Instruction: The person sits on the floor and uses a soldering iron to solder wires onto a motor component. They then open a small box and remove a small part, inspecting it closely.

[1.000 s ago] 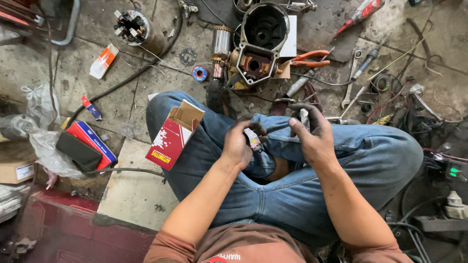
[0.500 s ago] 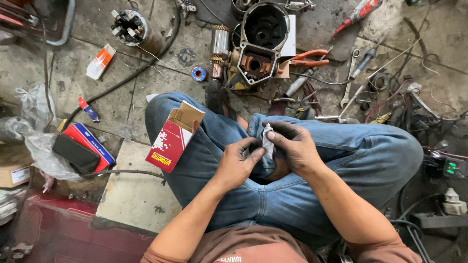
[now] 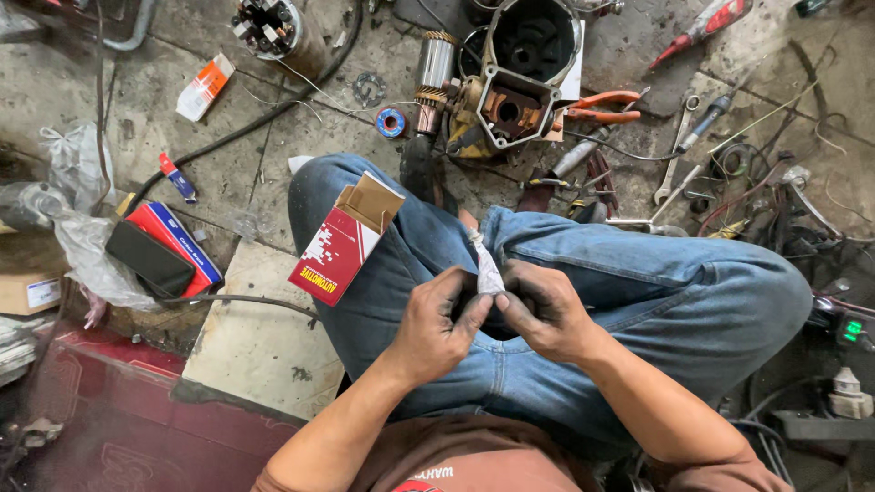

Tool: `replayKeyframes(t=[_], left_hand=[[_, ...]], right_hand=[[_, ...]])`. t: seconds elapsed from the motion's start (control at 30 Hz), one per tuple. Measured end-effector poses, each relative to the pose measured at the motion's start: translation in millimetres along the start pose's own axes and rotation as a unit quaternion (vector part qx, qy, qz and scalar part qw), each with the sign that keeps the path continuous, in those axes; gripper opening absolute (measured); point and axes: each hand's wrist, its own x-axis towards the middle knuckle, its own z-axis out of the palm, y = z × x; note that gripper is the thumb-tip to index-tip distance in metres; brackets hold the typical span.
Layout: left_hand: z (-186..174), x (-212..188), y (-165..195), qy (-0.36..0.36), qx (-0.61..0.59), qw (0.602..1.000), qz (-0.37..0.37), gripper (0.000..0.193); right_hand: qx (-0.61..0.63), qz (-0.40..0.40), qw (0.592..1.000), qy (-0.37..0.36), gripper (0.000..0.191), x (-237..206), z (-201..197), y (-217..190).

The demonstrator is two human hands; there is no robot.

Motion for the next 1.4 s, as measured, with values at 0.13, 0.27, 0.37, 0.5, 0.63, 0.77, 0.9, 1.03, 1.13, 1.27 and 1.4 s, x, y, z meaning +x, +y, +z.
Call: replayKeyframes(t=[0.13, 0.27, 0.37, 0.5, 0.63, 0.77, 0.9, 1.03, 1.13, 1.27, 1.4], left_hand=[[9, -1, -3, -0.034, -0.072, 0.997, 0.002, 0.011], [22, -3, -9, -0.035, -0.13, 0.991, -0.017, 0.011], [29, -1, -13, -0.022, -0.159, 0.987, 0.007, 0.014], [22, 5, -12, -0.027, -0.149, 0.988, -0.012, 0.014], [2, 8, -1, -0.009, -0.035, 0.999, 0.035, 0.014], [-20, 5, 13, 0.013, 0.037, 0.996, 0.085, 0.011], [-43, -9, 25, 0.026, 0.071, 0.993, 0.093, 0.009], [-67, -31, 31, 0.058, 0.125, 0.984, 0.109, 0.01], [-84, -46, 29, 0.095, 0.129, 0.982, 0.102, 0.011], [-97, -66, 23, 0.14, 0.081, 0.985, 0.053, 0.011], [-104, -78, 17, 0.143, 0.023, 0.989, -0.003, 0.004]], right_hand=[[0.108, -0.007, 0.994, -0.016, 0.023, -8, 1, 7], [0.145, -0.01, 0.989, 0.002, 0.028, -12, 6, 14], [0.097, -0.055, 0.994, 0.021, 0.021, -13, 7, 13], [0.077, -0.061, 0.995, 0.025, 0.02, -5, 1, 5], [-0.012, -0.097, 0.994, -0.046, 0.016, 12, -4, -10], [-0.027, -0.104, 0.992, -0.07, 0.025, 29, 1, -35], [-0.057, -0.14, 0.983, -0.103, 0.019, 51, 11, -55], [-0.08, -0.158, 0.972, -0.156, 0.013, 73, 34, -62], [-0.038, -0.185, 0.963, -0.19, 0.011, 85, 58, -59], [0.009, -0.217, 0.952, -0.215, 0.009, 95, 89, -50], [0.001, -0.187, 0.955, -0.229, 0.009, 99, 105, -47]])
